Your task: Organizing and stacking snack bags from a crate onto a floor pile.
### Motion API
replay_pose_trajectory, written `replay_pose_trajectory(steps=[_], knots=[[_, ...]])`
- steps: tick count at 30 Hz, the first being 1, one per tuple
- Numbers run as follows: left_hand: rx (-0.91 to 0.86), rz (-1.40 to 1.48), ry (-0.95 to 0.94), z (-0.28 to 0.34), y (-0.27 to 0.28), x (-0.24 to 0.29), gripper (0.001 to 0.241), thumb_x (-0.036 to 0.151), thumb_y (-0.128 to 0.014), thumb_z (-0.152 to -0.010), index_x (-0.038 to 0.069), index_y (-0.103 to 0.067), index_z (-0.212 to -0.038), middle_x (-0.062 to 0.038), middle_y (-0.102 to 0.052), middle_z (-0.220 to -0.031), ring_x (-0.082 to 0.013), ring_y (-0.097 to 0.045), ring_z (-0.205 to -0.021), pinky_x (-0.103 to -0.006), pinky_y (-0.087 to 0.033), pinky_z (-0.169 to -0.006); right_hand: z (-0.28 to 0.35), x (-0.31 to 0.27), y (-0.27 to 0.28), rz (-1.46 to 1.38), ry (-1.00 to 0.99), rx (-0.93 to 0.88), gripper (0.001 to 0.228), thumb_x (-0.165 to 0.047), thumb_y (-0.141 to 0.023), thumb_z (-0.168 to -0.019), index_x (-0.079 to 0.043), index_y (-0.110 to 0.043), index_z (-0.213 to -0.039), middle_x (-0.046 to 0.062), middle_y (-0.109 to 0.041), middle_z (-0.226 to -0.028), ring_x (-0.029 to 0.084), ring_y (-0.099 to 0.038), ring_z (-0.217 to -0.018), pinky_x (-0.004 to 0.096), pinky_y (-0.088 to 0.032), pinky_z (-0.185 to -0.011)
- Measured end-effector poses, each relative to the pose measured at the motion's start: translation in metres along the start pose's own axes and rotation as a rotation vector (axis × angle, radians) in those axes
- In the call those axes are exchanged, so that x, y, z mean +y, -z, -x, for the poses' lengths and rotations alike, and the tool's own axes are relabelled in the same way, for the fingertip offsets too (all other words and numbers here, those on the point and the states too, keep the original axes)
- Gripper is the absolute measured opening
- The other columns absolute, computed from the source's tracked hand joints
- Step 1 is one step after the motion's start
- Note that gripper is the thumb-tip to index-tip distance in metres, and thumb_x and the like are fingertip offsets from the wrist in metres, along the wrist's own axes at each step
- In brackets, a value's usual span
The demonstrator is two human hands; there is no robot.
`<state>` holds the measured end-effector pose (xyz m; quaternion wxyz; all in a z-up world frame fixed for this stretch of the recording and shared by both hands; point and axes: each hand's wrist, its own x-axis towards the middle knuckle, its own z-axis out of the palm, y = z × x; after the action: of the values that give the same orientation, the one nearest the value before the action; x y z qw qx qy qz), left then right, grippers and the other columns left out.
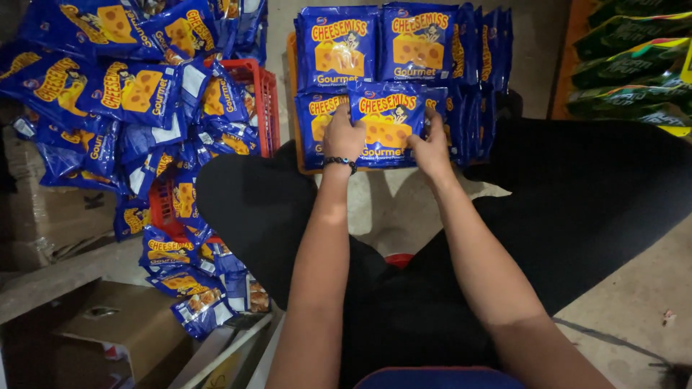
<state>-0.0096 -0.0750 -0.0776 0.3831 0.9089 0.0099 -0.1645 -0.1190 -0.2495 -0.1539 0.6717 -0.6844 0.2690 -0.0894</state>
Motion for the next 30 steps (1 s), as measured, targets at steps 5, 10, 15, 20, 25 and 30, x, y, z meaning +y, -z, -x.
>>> replay_pose_trajectory(steps=[5,10,15,20,25,30], knots=[[0.052,0.066,-0.127,-0.023,-0.024,-0.006,0.031,0.020,-0.062,-0.089,0.013,-0.066,-0.119,-0.019,-0.073,-0.110,-0.0410,-0.068,-0.105,-0.0503,-0.054,-0.088,-0.037,0.007,0.014,0.030,0.032,0.024,0.062,0.001,-0.067,-0.086,0.000,-0.045,-0.144,0.015,-0.062,-0.134,0.022,-0.063,-0.115,0.032,-0.054,-0.096],[0.191,0.132,-0.190,-0.046,-0.041,0.032,0.026,0.023,-0.058,-0.099,0.013,-0.063,-0.122,-0.020,-0.072,-0.110,-0.0446,-0.066,-0.103,-0.0534,-0.052,-0.085,-0.079,-0.056,0.031,-0.051,-0.052,0.063,0.043,-0.015,-0.067,-0.099,0.003,-0.057,-0.137,0.012,-0.068,-0.127,0.020,-0.063,-0.113,0.032,-0.052,-0.099],[0.277,0.279,-0.292,-0.078,-0.059,0.073,0.026,0.029,-0.061,-0.099,0.014,-0.062,-0.120,-0.015,-0.075,-0.106,-0.0391,-0.071,-0.100,-0.0483,-0.055,-0.081,-0.117,-0.121,0.055,0.092,-0.137,0.065,0.037,-0.023,-0.064,-0.103,0.003,-0.063,-0.128,0.008,-0.073,-0.115,0.017,-0.069,-0.103,0.030,-0.054,-0.091],[0.231,0.316,-0.330,-0.121,-0.076,0.084,0.027,0.030,-0.065,-0.097,0.015,-0.064,-0.119,-0.012,-0.077,-0.103,-0.0330,-0.075,-0.096,-0.0437,-0.058,-0.080,-0.143,-0.120,0.082,0.080,-0.040,-0.008,0.032,-0.012,-0.066,-0.100,0.003,-0.063,-0.129,0.010,-0.073,-0.113,0.018,-0.071,-0.098,0.030,-0.057,-0.087],[0.155,0.303,-0.255,-0.152,-0.098,0.075,0.028,0.028,-0.065,-0.094,0.016,-0.066,-0.120,-0.011,-0.078,-0.105,-0.0312,-0.075,-0.098,-0.0419,-0.058,-0.083,-0.168,-0.076,0.082,0.046,0.044,0.011,0.028,-0.006,-0.066,-0.101,0.003,-0.066,-0.127,0.012,-0.072,-0.114,0.017,-0.069,-0.098,0.030,-0.056,-0.087],[0.220,0.245,-0.264,-0.184,-0.138,0.041,0.028,0.025,-0.065,-0.093,0.013,-0.066,-0.118,-0.014,-0.074,-0.114,-0.0338,-0.071,-0.106,-0.0424,-0.056,-0.088,-0.177,-0.063,0.074,0.199,0.097,0.111,0.024,-0.006,-0.066,-0.100,0.002,-0.068,-0.123,0.011,-0.074,-0.113,0.018,-0.070,-0.101,0.030,-0.055,-0.089]])
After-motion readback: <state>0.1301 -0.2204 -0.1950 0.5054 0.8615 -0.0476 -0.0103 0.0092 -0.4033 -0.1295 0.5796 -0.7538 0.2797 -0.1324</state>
